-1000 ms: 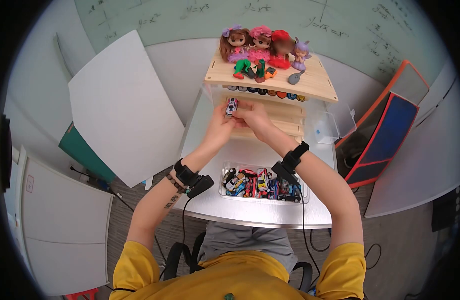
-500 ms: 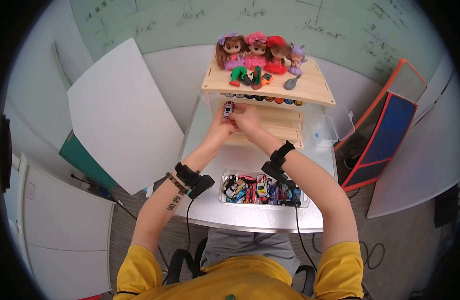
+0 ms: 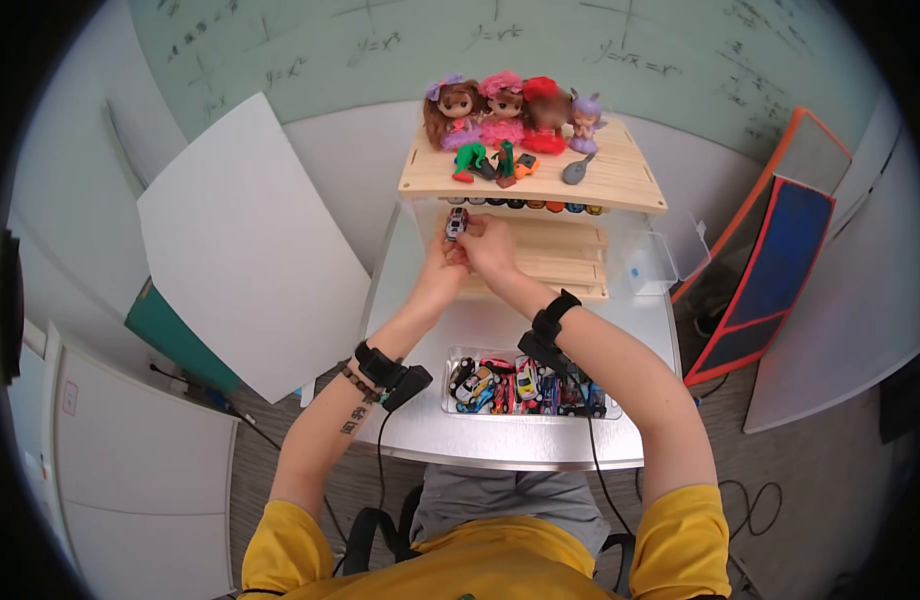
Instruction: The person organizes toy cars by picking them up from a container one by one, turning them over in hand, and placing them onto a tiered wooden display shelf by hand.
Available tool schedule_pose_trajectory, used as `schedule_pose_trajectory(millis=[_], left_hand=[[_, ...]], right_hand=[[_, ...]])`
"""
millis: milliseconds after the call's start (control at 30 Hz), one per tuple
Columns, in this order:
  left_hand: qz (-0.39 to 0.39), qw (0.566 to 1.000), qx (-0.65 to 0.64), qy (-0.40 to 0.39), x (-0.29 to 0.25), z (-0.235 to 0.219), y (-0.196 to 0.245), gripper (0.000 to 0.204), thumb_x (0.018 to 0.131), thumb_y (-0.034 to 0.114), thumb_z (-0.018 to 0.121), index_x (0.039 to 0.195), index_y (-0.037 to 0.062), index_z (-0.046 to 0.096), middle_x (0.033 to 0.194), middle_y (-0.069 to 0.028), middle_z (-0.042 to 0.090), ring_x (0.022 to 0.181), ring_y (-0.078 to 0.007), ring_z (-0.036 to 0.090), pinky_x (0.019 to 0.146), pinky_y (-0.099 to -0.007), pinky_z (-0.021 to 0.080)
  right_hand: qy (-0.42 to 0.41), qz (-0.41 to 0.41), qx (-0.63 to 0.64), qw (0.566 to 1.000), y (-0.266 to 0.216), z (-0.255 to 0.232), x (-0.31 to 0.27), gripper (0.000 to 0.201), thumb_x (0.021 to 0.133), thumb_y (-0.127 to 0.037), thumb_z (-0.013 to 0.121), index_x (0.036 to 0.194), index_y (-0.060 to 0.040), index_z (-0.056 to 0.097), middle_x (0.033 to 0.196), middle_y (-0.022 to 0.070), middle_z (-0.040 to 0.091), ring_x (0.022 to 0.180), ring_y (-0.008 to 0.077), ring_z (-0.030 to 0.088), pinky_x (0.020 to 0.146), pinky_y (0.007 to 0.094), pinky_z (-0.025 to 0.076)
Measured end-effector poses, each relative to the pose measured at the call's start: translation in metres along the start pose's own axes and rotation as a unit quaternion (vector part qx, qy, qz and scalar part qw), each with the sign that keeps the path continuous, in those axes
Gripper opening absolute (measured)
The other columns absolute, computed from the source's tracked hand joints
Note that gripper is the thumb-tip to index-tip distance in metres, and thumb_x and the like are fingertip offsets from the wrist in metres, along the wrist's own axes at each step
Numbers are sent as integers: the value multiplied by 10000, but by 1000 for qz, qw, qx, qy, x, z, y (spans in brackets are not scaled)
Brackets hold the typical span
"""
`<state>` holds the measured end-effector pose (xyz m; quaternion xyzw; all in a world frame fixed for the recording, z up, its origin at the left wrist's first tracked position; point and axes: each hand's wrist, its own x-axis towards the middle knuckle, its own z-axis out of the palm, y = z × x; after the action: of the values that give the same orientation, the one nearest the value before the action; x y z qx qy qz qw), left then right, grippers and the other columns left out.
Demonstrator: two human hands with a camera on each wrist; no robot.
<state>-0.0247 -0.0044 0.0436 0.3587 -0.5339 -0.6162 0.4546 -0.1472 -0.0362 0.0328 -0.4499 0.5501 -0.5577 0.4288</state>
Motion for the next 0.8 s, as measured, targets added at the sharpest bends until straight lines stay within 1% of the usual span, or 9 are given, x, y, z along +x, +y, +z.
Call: schedule_pose_trajectory(millis=[100,167,233,367,433,667,733,767,800], left_hand=[[8,1000,-16,-22,5,-3,-2,909,820,-99,546,1629,-28,136,1494,-185,463,1307,-237,562,1097,-354,464],[1,1000,-7,-14,4,-3,-2,917,817,-105,538,1633,-22,129,1500,-187,458,1316,-245,560,1097,-358,466],[-7,1000,3,-7,3,-2,-1,926,813,-111,531,1638,-16,121,1505,-189,453,1325,-253,558,1097,-362,467],[-12,1000,-12,-4,-1,-1,4,936,800,-120,522,1638,-22,118,1527,-200,431,1336,-271,558,1096,-362,469],[-14,1000,-12,-7,-2,-2,5,945,796,-121,522,1640,-27,110,1534,-204,423,1337,-276,559,1097,-362,469],[-21,1000,16,0,0,-6,0,957,807,-99,530,1648,-50,76,1549,-205,426,1319,-258,568,1061,-331,476],[-24,999,26,3,-3,-6,3,945,819,-81,530,1648,-51,78,1563,-208,420,1319,-255,567,1053,-323,476],[-39,998,39,-4,-5,-7,5,930,834,-58,527,1648,-55,77,1584,-217,404,1331,-262,558,1057,-326,468],[-53,997,52,-12,-8,-6,9,916,849,-36,524,1648,-58,76,1605,-226,387,1343,-268,549,1061,-328,461]], right_hand=[[-3,3,-2,1000,1,-1,4,348,900,11,692,1235,98,657,841,137,766,628,173,729,567,307,590],[-3,3,-16,1000,4,-3,7,350,900,6,697,1240,87,668,842,134,767,632,174,730,568,306,590],[-28,11,-43,999,2,-4,7,382,954,-18,657,1324,73,632,935,153,768,687,180,732,616,296,605],[-27,14,-52,998,-1,-4,2,401,954,-26,663,1345,57,634,937,140,770,688,169,727,619,292,602],[-14,4,-20,1000,2,-3,2,365,915,-23,702,1273,46,691,838,127,768,638,161,724,582,314,602],[-9,10,-9,1000,-1,-3,-1,358,916,-14,695,1269,40,700,820,120,761,642,156,721,583,314,602],[-7,-11,-32,999,-3,-3,-3,386,913,-9,689,1294,54,677,818,116,757,644,161,718,590,316,606],[-7,-9,-31,999,-3,-4,-4,386,913,-9,689,1294,54,677,818,116,757,644,161,718,590,316,606],[-19,6,-19,1000,-7,-6,-7,429,933,-14,668,1352,62,622,886,138,755,684,170,724,627,313,617]])
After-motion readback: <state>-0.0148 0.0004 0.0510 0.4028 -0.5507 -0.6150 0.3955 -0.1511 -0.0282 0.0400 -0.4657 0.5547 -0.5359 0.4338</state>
